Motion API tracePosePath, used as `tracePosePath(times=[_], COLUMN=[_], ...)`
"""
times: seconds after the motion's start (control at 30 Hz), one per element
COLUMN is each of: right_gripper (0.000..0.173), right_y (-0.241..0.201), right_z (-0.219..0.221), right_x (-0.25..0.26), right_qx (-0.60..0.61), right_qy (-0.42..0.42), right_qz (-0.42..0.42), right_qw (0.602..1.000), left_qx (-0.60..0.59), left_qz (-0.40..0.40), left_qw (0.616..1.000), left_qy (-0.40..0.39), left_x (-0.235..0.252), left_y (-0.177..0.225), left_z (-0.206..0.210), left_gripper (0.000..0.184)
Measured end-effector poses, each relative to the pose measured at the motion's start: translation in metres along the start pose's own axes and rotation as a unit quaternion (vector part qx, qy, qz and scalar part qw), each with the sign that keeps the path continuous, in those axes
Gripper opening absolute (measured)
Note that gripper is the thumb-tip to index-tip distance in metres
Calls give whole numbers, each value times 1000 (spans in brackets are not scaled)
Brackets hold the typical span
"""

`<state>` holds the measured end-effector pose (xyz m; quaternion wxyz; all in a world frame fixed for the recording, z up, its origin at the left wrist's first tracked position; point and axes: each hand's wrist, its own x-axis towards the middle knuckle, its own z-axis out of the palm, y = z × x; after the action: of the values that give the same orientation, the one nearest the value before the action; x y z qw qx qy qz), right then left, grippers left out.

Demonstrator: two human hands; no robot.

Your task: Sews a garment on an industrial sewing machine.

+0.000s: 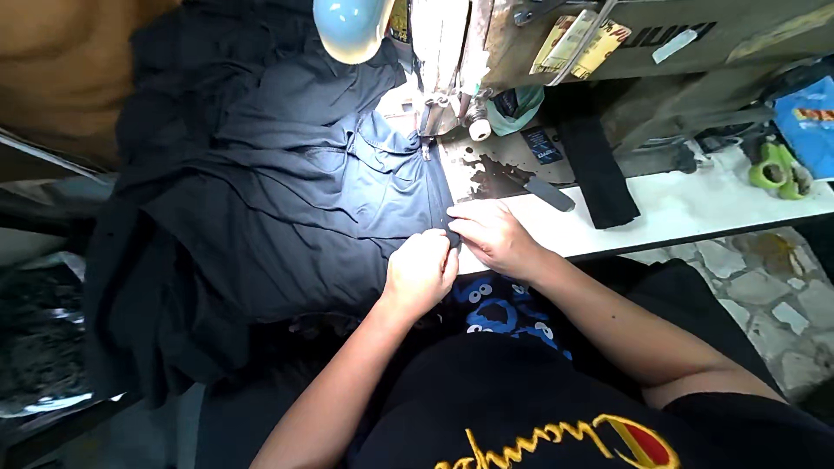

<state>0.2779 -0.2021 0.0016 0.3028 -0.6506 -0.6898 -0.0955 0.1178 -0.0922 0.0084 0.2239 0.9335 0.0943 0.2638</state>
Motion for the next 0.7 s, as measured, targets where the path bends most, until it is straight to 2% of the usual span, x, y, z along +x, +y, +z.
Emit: tracePosePath(times=[0.1,0.2,0.37,0.5,0.57,0.63,0.7], right_gripper=[20,21,20,18,18,18,16], right_y=[-1,-2,-2,-4,-4,-6,-8], right_z=[1,-1,-5,-7,-9,-12,-14], right_x=[1,2,2,2,4,6,9], right_qx=[-6,-10,-10,-14,-13,0,18], right_qy=[8,19,-11,-32,-51,-70,-85], right_qz=[-9,-24,-41,-66,-80,-90,-94], right_qw=[1000,999,999,997,995,994,992], left_qx=[-21,-19,99,158,149,91,42], left_qz=[-3,-34,-86,-82,-51,13,85], left_qw=[1000,997,980,974,983,994,993], left_qy=[-18,-72,-149,-138,-95,-52,-72], left_x=[1,8,23,43,55,64,68], left_y=[-1,-4,-16,-24,-28,-35,-46], left_z=[-5,-19,-46,-57,-52,-40,-23], left_gripper=[22,29,28,26,24,21,36])
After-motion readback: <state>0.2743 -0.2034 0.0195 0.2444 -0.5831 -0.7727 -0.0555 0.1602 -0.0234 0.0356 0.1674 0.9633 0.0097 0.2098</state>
